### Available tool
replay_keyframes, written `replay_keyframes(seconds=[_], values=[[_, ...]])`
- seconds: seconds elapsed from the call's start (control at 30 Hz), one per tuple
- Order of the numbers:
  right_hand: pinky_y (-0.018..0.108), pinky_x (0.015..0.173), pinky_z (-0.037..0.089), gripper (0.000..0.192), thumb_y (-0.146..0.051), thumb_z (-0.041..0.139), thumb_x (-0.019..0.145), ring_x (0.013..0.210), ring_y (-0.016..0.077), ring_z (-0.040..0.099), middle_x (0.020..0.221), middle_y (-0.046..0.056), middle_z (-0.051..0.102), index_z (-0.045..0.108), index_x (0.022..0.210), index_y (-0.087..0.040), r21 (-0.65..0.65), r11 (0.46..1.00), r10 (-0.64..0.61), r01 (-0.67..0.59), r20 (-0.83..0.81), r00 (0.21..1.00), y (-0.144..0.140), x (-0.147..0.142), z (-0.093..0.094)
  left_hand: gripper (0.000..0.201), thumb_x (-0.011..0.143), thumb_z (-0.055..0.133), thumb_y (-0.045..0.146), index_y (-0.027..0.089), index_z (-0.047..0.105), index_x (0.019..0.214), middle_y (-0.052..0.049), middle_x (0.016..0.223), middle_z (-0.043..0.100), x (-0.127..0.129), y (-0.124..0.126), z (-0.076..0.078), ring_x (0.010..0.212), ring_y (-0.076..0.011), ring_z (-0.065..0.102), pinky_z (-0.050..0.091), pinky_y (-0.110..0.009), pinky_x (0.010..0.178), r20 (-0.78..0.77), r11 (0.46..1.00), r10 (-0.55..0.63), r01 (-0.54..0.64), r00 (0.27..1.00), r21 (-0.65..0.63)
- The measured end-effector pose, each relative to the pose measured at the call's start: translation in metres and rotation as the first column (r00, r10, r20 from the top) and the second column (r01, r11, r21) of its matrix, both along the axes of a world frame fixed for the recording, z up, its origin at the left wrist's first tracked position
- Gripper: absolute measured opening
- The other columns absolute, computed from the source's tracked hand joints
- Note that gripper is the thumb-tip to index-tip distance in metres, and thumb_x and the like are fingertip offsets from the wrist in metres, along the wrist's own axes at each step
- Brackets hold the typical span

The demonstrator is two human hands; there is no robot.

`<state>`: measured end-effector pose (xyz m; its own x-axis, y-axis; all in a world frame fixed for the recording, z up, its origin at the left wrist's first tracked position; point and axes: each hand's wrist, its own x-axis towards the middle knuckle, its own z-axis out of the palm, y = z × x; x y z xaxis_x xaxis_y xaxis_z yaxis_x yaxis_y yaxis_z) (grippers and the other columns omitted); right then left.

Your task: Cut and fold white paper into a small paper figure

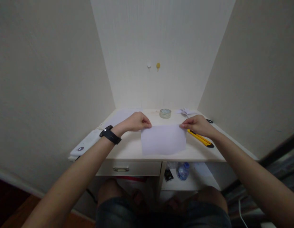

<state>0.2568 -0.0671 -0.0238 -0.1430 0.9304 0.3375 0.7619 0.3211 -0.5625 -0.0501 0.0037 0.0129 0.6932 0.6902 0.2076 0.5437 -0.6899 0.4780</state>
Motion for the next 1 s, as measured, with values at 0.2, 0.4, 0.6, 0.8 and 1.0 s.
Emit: replay_keyframes(seconds=[0.2, 0.4, 0.6, 0.8, 1.0], values=[[0.042, 0.093, 0.054, 0.026, -0.031, 0.056, 0.090, 0.104, 0.0273, 0.071, 0.106, 0.005, 0.077, 0.079, 0.101, -0.026, 0.521, 0.853, -0.061, -0.015, 0.129, 0.990, -0.021, 0.000, -0.012, 0.020, 0.087, 0.062, 0.030, 0.023, 0.080, 0.093, -0.006, 0.091, 0.078, -0.020, -0.015, -0.009, 0.084, -0.0208, 0.071, 0.051, -0.031, 0.078, 0.176, 0.926, 0.077, -0.136, 0.981, 0.351], [0.040, 0.104, 0.051, 0.040, -0.007, 0.052, 0.087, 0.118, 0.0232, 0.065, 0.120, 0.004, 0.072, 0.073, 0.116, -0.024, 0.635, 0.733, -0.063, -0.244, 0.420, 0.905, -0.047, 0.001, -0.076, 0.030, 0.095, 0.048, 0.016, 0.023, 0.072, 0.111, -0.008, 0.114, 0.074, -0.033, -0.047, -0.082, 0.105, -0.0211, 0.069, 0.054, -0.037, 0.090, 0.052, 0.793, -0.058, 0.014, 0.997, 0.609], [0.044, 0.099, 0.055, 0.031, -0.016, 0.053, 0.090, 0.113, 0.0275, 0.068, 0.117, 0.008, 0.074, 0.073, 0.113, -0.018, 0.343, 0.884, 0.080, -0.319, 0.561, 0.824, -0.052, -0.004, -0.105, 0.025, 0.097, 0.051, 0.029, 0.018, 0.072, 0.093, -0.010, 0.099, 0.075, -0.021, -0.059, -0.115, 0.097, -0.0224, 0.070, 0.049, -0.043, 0.101, -0.239, 0.836, -0.048, 0.170, 0.970, 0.522], [0.047, 0.107, 0.048, 0.038, -0.027, 0.047, 0.098, 0.122, 0.0302, 0.061, 0.127, 0.016, 0.068, 0.066, 0.127, -0.013, 0.291, 0.914, 0.055, -0.283, 0.603, 0.796, -0.066, -0.017, -0.105, 0.043, 0.102, 0.040, 0.036, 0.014, 0.053, 0.136, -0.013, 0.145, 0.053, 0.015, -0.079, -0.135, 0.139, -0.0279, 0.043, 0.031, -0.050, 0.116, -0.228, 0.817, -0.121, 0.227, 0.966, 0.530], [0.052, 0.105, 0.046, 0.043, -0.032, 0.043, 0.100, 0.120, 0.0311, 0.059, 0.129, 0.017, 0.064, 0.057, 0.138, -0.019, 0.294, 0.933, -0.027, -0.210, 0.636, 0.771, -0.068, -0.030, -0.113, 0.053, 0.103, 0.035, 0.042, 0.013, 0.041, 0.146, -0.012, 0.151, 0.047, 0.040, -0.085, -0.145, 0.141, -0.0267, 0.040, 0.028, -0.047, 0.118, -0.225, 0.873, -0.080, 0.177, 0.971, 0.455]])
